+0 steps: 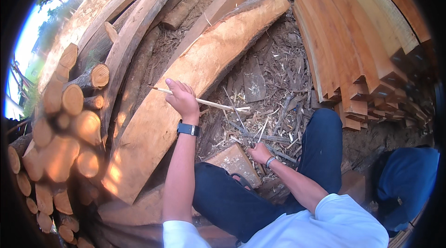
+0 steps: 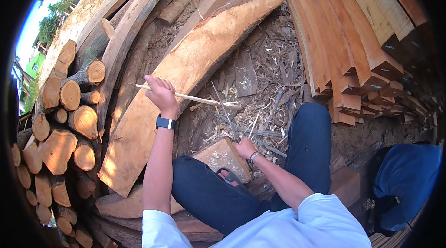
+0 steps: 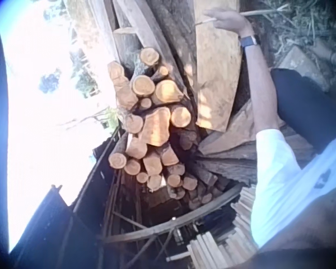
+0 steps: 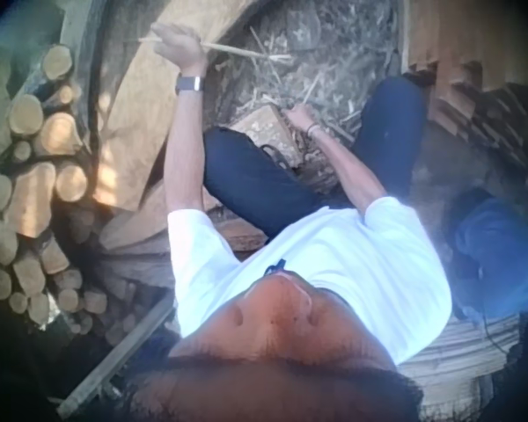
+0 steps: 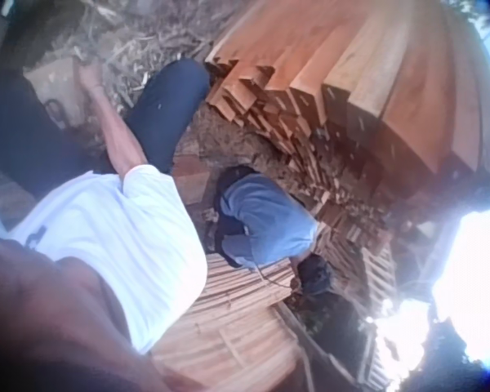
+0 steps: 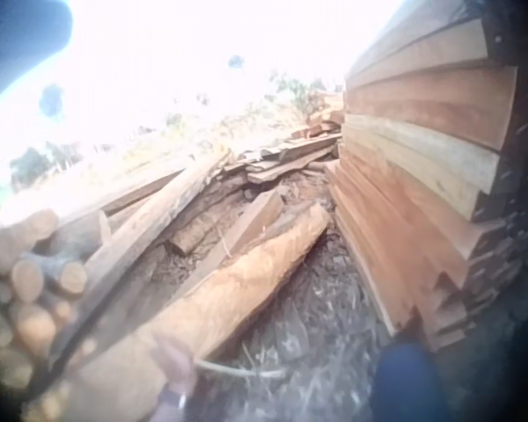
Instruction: The person uses a blade to shave thin strips of wood from a long wooden stick.
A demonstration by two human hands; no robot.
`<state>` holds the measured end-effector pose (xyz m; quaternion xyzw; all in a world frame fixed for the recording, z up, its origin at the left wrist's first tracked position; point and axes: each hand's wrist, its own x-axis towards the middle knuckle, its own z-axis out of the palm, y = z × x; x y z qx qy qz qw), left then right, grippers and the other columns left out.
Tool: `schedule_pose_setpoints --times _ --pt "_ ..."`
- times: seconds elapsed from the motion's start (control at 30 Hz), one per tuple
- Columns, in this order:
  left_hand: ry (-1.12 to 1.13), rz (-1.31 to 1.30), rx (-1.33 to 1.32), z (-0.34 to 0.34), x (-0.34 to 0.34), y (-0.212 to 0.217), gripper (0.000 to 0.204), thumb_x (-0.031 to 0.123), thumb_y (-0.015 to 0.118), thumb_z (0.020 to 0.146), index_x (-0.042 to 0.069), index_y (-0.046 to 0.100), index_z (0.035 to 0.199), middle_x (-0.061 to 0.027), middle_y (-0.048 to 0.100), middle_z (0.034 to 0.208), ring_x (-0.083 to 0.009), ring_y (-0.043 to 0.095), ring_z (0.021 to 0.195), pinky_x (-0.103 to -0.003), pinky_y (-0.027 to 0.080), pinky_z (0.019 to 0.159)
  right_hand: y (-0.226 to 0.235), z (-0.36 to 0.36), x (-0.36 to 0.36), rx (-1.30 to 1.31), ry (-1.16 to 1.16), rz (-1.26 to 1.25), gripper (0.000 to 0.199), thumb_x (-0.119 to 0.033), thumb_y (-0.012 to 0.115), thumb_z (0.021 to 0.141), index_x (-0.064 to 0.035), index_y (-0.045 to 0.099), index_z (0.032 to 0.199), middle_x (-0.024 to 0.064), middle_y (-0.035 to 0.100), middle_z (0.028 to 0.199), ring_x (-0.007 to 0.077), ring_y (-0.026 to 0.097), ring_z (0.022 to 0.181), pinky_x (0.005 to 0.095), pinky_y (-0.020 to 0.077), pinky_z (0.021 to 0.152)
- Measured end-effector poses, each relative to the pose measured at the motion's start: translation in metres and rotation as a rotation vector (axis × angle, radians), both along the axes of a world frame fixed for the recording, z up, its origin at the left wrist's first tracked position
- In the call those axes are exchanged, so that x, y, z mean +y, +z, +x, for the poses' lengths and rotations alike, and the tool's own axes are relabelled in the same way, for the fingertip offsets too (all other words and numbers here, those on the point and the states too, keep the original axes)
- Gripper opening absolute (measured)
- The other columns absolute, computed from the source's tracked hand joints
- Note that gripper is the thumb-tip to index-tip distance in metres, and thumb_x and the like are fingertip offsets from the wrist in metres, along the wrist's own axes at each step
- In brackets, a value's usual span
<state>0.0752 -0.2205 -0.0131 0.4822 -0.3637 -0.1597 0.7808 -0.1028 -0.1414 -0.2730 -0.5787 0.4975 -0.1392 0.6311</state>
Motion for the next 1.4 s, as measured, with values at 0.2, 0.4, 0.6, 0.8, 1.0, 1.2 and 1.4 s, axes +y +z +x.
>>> schedule_pose_setpoints --times 0.2,0.4,0.6,0.8,1.0,1.2,1.4 --pt "-0.073 0.026 -0.033 -0.012 -0.003 -0.001 0.056 0.038 0.033 0.102 0.014 0.024 0.053 0.0028 0.026 0.044 -0.0082 0.026 0.036 -0.025 0.021 0.036 -0.007 -0.005 -0.003 -0.489 -0.102 0.700 0.031 -0.027 0.055 0.092 -0.0098 0.046 0.067 -0.0027 0.041 0.050 0.0085 0.038 0.036 0.0245 0.0342 0.036" --pt "-0.029 0.038 -0.050 -0.011 -0.012 0.003 0.058 0.041 0.033 0.101 0.015 0.021 0.051 0.0022 0.023 0.042 -0.0093 0.021 0.034 -0.026 0.020 0.035 -0.003 -0.017 -0.017 -0.789 -0.086 1.002 0.032 -0.029 0.053 0.094 -0.0138 0.042 0.068 -0.0070 0.037 0.052 0.0049 0.033 0.037 0.0219 0.0300 0.035" --pt "-0.062 0.002 -0.023 -0.007 -0.009 0.003 0.055 0.037 0.034 0.102 0.014 0.024 0.053 0.0040 0.026 0.045 -0.0070 0.025 0.037 -0.025 0.020 0.036 0.012 -0.003 -0.001 -0.211 -0.067 0.213 0.033 -0.024 0.057 0.089 -0.0004 0.053 0.066 0.0087 0.053 0.056 0.0188 0.054 0.044 0.0331 0.0439 0.041" --pt "-0.013 0.013 -0.030 0.000 -0.009 0.001 0.054 0.036 0.034 0.102 0.014 0.023 0.054 0.0042 0.027 0.045 -0.0066 0.025 0.037 -0.024 0.021 0.036 -0.026 -0.004 0.001 0.218 -0.094 -0.385 0.036 -0.026 0.062 0.083 0.0046 0.056 0.064 0.0187 0.058 0.056 0.0251 0.062 0.050 0.0388 0.0489 0.052" --pt "-0.087 0.010 -0.061 -0.011 -0.008 -0.002 0.055 0.036 0.033 0.102 0.012 0.028 0.053 0.0050 0.029 0.046 -0.0071 0.027 0.038 -0.025 0.022 0.037 -0.090 -0.011 -0.006 0.253 -0.113 0.163 0.045 -0.034 0.062 0.086 0.0025 0.056 0.059 0.0132 0.058 0.055 0.0221 0.059 0.044 0.0356 0.0466 0.042" --pt "0.111 0.174 -0.714 -0.037 -0.007 0.000 0.042 0.021 0.043 0.098 0.004 0.043 0.059 -0.0109 0.046 0.048 -0.0237 0.050 0.041 -0.036 0.037 0.041 -0.116 -0.008 0.011 0.078 -0.207 0.416 0.032 -0.025 0.066 0.080 0.0024 0.058 0.065 0.0125 0.058 0.057 0.0205 0.056 0.044 0.0341 0.0467 0.042" --pt "0.132 0.138 -1.156 -0.082 -0.003 0.012 0.024 0.019 0.054 0.091 0.006 0.049 0.071 -0.0105 0.056 0.057 -0.0269 0.060 0.050 -0.036 0.048 0.043 -0.101 -0.003 -0.007 -0.068 -0.307 0.493 0.025 -0.018 0.066 0.081 0.0018 0.053 0.071 0.0099 0.051 0.058 0.0164 0.047 0.041 0.0323 0.0414 0.037"
